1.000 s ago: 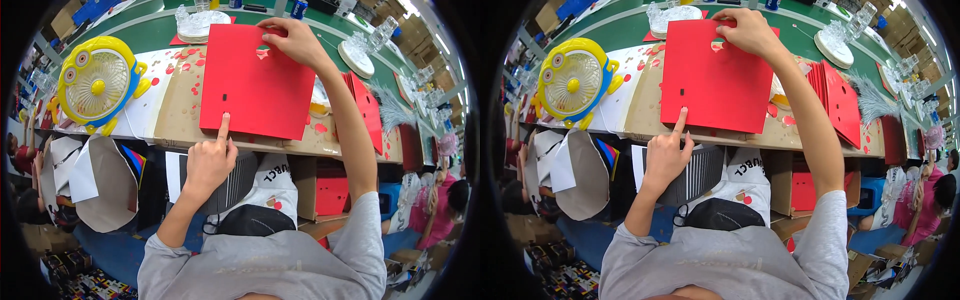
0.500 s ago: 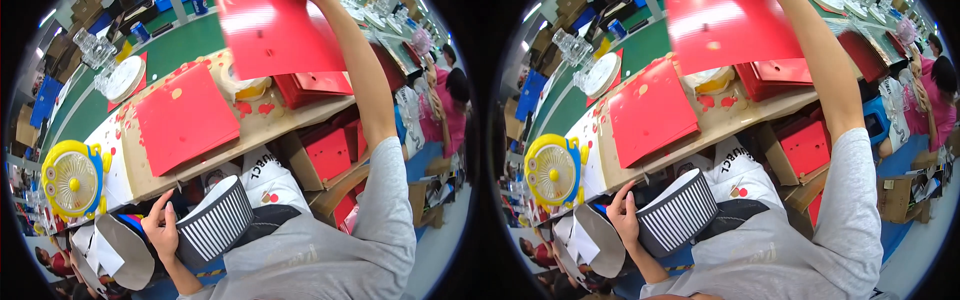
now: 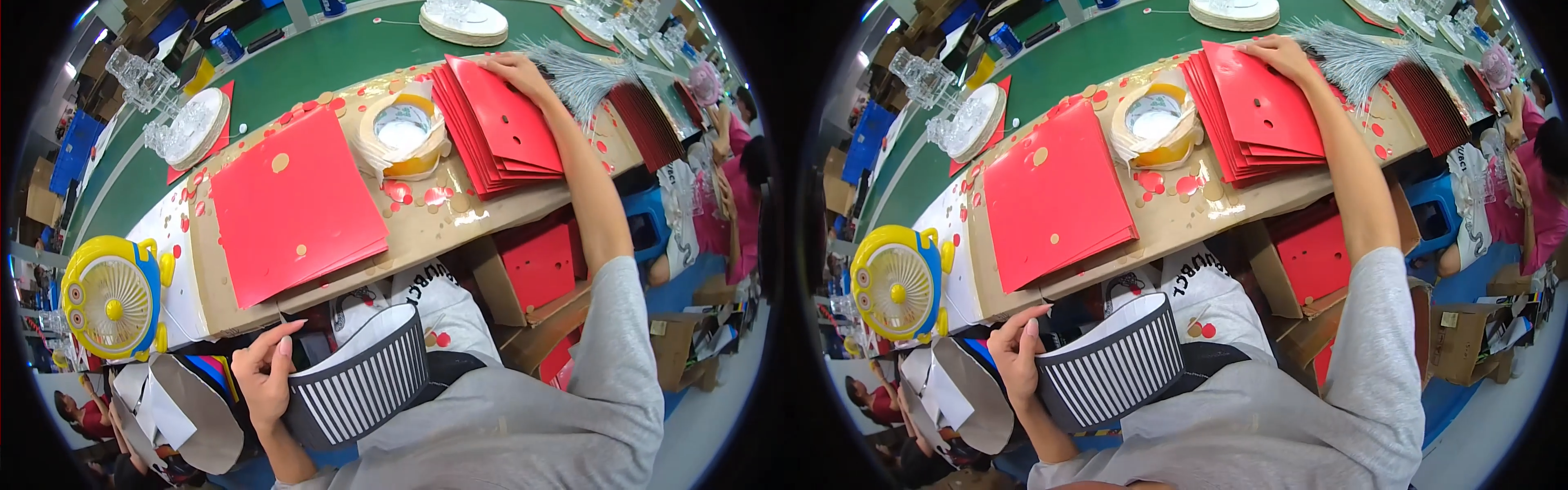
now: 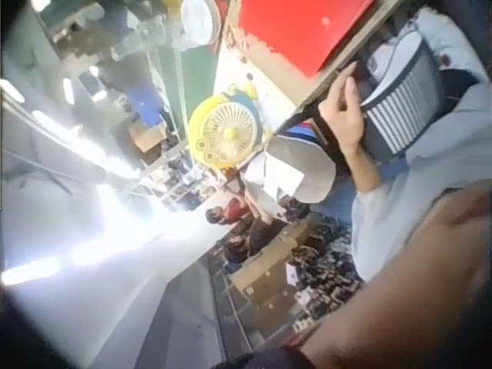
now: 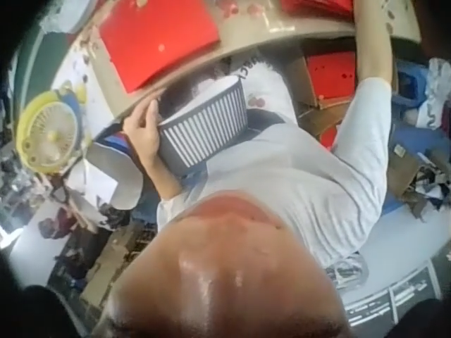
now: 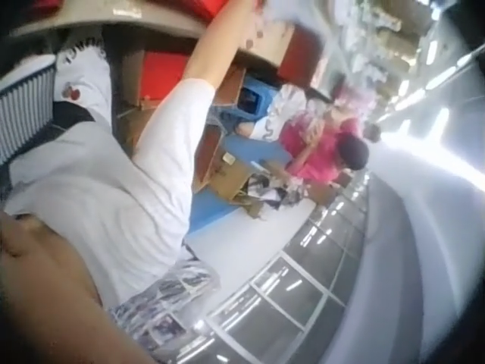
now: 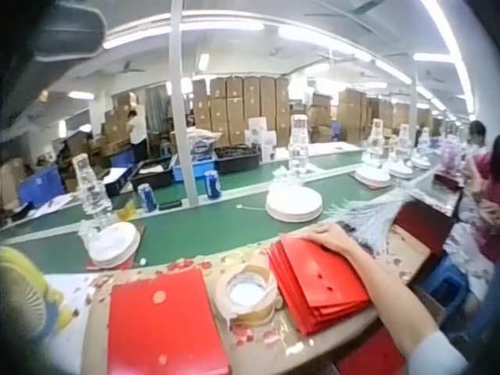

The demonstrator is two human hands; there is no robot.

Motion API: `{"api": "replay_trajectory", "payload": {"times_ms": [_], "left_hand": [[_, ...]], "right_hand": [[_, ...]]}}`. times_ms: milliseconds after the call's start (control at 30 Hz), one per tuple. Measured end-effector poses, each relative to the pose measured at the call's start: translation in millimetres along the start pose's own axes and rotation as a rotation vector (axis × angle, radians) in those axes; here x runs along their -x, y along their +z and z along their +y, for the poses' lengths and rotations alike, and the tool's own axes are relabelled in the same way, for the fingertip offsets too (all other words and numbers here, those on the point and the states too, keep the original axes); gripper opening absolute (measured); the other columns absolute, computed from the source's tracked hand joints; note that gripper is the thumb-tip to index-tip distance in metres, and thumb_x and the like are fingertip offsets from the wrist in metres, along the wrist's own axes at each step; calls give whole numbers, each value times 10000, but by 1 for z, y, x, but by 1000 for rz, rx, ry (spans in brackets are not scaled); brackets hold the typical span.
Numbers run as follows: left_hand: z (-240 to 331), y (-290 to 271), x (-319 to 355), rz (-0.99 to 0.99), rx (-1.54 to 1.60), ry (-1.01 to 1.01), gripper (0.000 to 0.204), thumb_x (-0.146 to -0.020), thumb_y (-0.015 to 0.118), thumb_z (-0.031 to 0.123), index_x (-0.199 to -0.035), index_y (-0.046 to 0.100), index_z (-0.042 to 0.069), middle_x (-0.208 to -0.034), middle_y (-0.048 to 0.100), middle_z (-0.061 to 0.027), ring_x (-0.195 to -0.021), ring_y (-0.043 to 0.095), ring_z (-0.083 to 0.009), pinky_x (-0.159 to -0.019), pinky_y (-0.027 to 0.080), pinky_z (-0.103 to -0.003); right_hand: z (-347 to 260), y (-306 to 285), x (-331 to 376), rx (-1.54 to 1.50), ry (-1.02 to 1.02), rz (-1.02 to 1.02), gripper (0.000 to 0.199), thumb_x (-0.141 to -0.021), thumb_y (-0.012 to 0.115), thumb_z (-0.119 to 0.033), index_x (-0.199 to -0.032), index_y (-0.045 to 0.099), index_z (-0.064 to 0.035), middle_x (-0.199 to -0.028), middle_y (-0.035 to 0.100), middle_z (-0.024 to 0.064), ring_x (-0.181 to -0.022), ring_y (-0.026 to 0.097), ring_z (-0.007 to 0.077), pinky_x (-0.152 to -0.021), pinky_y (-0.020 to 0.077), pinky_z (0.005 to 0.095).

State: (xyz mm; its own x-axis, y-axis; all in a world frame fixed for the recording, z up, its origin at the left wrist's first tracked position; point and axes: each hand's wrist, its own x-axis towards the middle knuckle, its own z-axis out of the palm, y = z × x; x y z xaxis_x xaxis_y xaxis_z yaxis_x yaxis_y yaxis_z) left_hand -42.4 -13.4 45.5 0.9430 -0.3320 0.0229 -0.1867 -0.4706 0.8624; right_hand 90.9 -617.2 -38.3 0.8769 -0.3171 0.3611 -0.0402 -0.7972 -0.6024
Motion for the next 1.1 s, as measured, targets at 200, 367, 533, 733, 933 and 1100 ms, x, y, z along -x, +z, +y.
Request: {"api": "replay_trajectory", "payload": {"times_ms": [200,367,533,733,933,1100], "left_hand": [[9,20,-13,22,8,-25,193,-957,628,136,-1021,757,8,-554,470,23,-516,384,-24,-476,269,-234],[18,27,-10,64,164,-119,220,-1004,580,145,-1061,743,8,-615,523,68,-550,362,16,-478,250,-201],[8,42,-6,114,227,-78,196,-993,594,113,-1095,724,9,-599,522,84,-497,319,34,-434,197,-207],[8,55,4,224,181,13,241,-1019,552,95,-1209,687,34,-565,490,77,-477,384,31,-417,259,-191],[6,62,7,228,139,76,278,-969,582,18,-1232,671,34,-506,414,101,-471,293,41,-428,168,-213],[1,63,6,215,267,53,264,-978,583,33,-1226,673,30,-536,431,101,-478,296,47,-429,168,-210]], "right_hand": [[9,-9,1,-143,294,122,310,-962,633,-315,-1142,749,-90,-1144,706,34,-938,635,124,-764,485,213],[-182,11,94,-229,-411,100,239,-976,616,-128,-1176,690,-20,-1137,699,77,-1037,651,172,-888,484,249],[-328,50,257,-525,-729,-295,389,-623,818,-80,-1007,765,-50,-903,640,89,-793,618,257,-686,506,351],[-338,87,309,-481,-566,-107,346,-639,826,0,-978,758,-30,-870,634,77,-741,619,233,-614,496,328],[-346,74,305,-630,-240,-327,209,-702,812,35,-891,735,-8,-828,659,94,-695,647,185,-608,509,289],[-333,82,291,-790,-176,-534,197,-689,803,62,-850,701,11,-830,667,87,-747,638,165,-690,505,281]]}}
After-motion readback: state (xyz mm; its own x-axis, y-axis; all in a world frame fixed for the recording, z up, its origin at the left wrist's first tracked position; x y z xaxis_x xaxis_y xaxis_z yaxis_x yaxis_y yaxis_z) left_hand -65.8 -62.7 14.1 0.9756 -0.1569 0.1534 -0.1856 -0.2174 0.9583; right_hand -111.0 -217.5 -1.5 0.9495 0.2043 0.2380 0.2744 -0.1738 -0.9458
